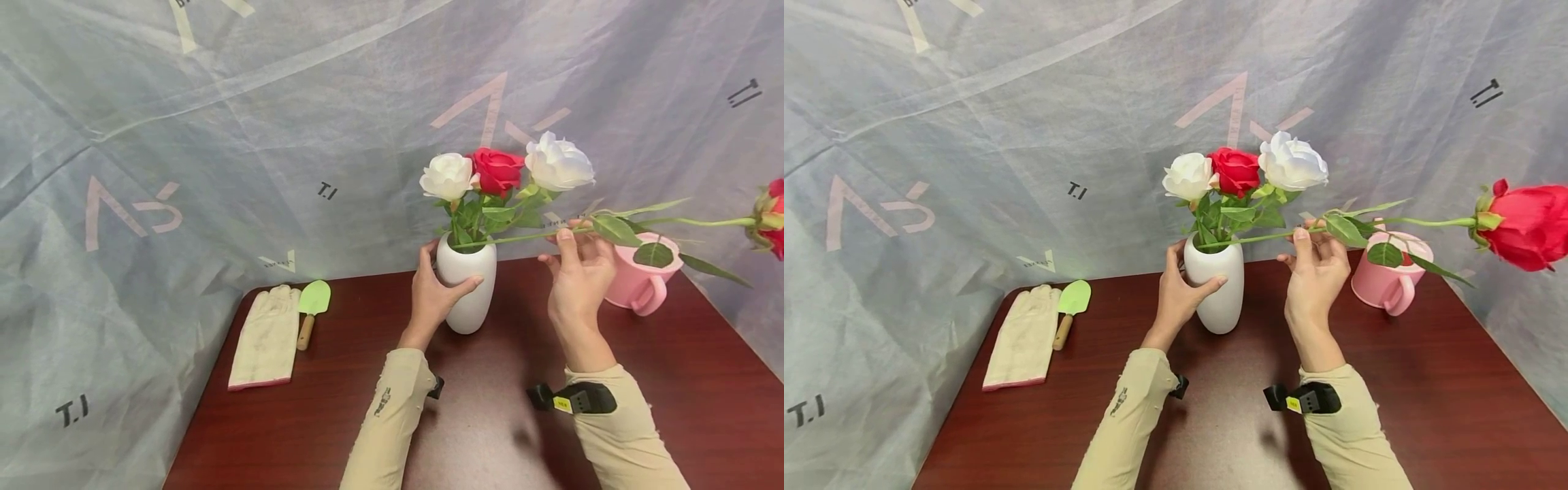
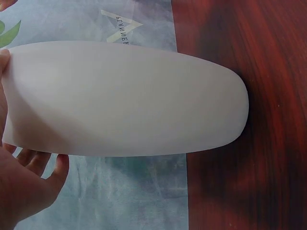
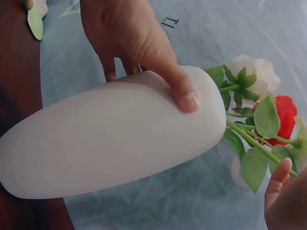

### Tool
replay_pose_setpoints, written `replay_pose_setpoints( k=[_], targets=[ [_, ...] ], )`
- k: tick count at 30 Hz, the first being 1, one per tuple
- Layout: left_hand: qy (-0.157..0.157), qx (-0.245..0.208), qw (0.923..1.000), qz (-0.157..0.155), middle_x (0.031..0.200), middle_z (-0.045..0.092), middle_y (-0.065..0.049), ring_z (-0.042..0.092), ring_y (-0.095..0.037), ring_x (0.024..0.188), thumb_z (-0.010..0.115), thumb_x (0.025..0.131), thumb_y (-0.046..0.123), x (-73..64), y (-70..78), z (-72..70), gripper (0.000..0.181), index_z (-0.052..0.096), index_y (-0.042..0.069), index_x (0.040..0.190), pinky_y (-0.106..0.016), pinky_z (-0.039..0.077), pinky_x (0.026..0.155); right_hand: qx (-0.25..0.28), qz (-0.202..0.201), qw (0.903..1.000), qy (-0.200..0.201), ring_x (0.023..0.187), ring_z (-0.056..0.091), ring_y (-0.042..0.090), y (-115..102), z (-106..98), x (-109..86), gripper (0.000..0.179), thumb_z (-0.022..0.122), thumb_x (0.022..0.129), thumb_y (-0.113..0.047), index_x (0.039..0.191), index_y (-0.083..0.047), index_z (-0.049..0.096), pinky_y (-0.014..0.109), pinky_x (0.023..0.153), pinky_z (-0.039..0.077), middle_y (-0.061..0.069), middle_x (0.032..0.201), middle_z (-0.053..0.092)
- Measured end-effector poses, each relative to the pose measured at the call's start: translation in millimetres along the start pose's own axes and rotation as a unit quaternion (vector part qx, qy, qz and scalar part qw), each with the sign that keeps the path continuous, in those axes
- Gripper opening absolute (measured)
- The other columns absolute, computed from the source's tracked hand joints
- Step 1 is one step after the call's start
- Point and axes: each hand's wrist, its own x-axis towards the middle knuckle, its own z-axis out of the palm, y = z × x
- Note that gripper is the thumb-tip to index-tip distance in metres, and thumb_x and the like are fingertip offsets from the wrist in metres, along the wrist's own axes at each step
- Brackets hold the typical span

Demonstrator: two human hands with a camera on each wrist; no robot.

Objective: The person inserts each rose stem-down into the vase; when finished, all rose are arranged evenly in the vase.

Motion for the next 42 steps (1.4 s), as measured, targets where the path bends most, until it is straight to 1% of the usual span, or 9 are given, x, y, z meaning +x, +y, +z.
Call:
replay_pose_setpoints(
  k=[4, 12, 16, 20, 27, 31, 36, 42],
  targets=[
    [0.0, -0.004, 1.0, 0.0, 0.127, 0.049, 0.008, 0.053, -0.007, 0.105, 0.083, 0.067, 0.037, 0.4, 1.1, -0.3, 0.084, 0.036, 0.022, 0.134, -0.029, 0.048, 0.079, -0.002, -0.018, 0.9997, -0.015, 0.07, 0.059, 0.023, 1.1, 2.8, -0.5, 0.014, 0.062, 0.083, 0.01, 0.094, 0.003, 0.059, 0.024, 0.045, 0.046, 0.016, 0.092, 0.055],
    [0.002, -0.004, 1.0, 0.002, 0.127, 0.05, 0.008, 0.053, -0.007, 0.104, 0.084, 0.066, 0.038, -0.7, 1.0, -1.0, 0.084, 0.037, 0.022, 0.134, -0.03, 0.048, 0.078, -0.026, -0.063, 0.9963, -0.053, 0.069, 0.059, 0.024, 3.3, 9.1, -0.2, 0.016, 0.062, 0.081, 0.012, 0.094, 0.002, 0.061, 0.023, 0.046, 0.047, 0.015, 0.094, 0.057],
    [0.005, 0.0, 1.0, 0.005, 0.127, 0.05, 0.008, 0.053, -0.007, 0.104, 0.084, 0.065, 0.038, -0.5, -0.8, -0.5, 0.084, 0.037, 0.022, 0.133, -0.03, 0.048, 0.079, -0.051, -0.069, 0.9941, -0.067, 0.07, 0.058, 0.023, 6.5, 10.5, -0.8, 0.015, 0.062, 0.082, 0.013, 0.093, 0.002, 0.062, 0.022, 0.047, 0.047, 0.015, 0.093, 0.059],
    [0.008, 0.002, 0.9999, 0.01, 0.127, 0.05, 0.008, 0.053, -0.007, 0.105, 0.084, 0.065, 0.039, -0.1, -1.1, 0.3, 0.083, 0.037, 0.021, 0.133, -0.03, 0.048, 0.079, -0.073, -0.065, 0.9924, -0.074, 0.072, 0.058, 0.022, 9.8, 10.8, -2.2, 0.014, 0.062, 0.082, 0.012, 0.093, 0.004, 0.062, 0.022, 0.047, 0.047, 0.014, 0.092, 0.06],
    [0.01, 0.002, 0.9999, 0.012, 0.127, 0.05, 0.007, 0.052, -0.008, 0.105, 0.083, 0.066, 0.039, -0.2, -0.5, 0.2, 0.083, 0.038, 0.021, 0.133, -0.031, 0.048, 0.079, -0.091, -0.074, 0.9891, -0.09, 0.072, 0.057, 0.022, 13.7, 12.4, -1.0, 0.014, 0.062, 0.082, 0.012, 0.093, 0.003, 0.063, 0.022, 0.047, 0.047, 0.016, 0.089, 0.059],
    [0.009, 0.001, 0.9999, 0.012, 0.127, 0.05, 0.007, 0.052, -0.008, 0.105, 0.083, 0.066, 0.039, 0.1, -1.1, 0.5, 0.083, 0.038, 0.022, 0.133, -0.031, 0.048, 0.079, -0.116, -0.083, 0.9841, -0.106, 0.072, 0.058, 0.021, 17.0, 14.0, 0.0, 0.014, 0.061, 0.083, 0.011, 0.094, 0.004, 0.064, 0.022, 0.049, 0.048, 0.017, 0.091, 0.059],
    [0.007, 0.001, 0.9999, 0.011, 0.127, 0.049, 0.009, 0.052, -0.007, 0.105, 0.083, 0.066, 0.039, 0.7, -1.5, 0.4, 0.083, 0.038, 0.023, 0.133, -0.03, 0.048, 0.079, -0.165, -0.094, 0.9742, -0.121, 0.073, 0.057, 0.019, 20.7, 16.1, 0.4, 0.014, 0.061, 0.083, 0.01, 0.095, 0.002, 0.064, 0.02, 0.05, 0.048, 0.014, 0.092, 0.06],
    [0.008, 0.006, 0.9999, 0.012, 0.128, 0.049, 0.008, 0.052, -0.007, 0.105, 0.083, 0.066, 0.039, 0.6, -1.1, -0.2, 0.083, 0.038, 0.022, 0.133, -0.029, 0.048, 0.079, -0.201, -0.099, 0.9665, -0.125, 0.071, 0.057, 0.016, 23.0, 16.1, 0.1, 0.012, 0.061, 0.084, 0.008, 0.096, 0.004, 0.063, 0.02, 0.05, 0.048, 0.013, 0.093, 0.06]
  ],
)
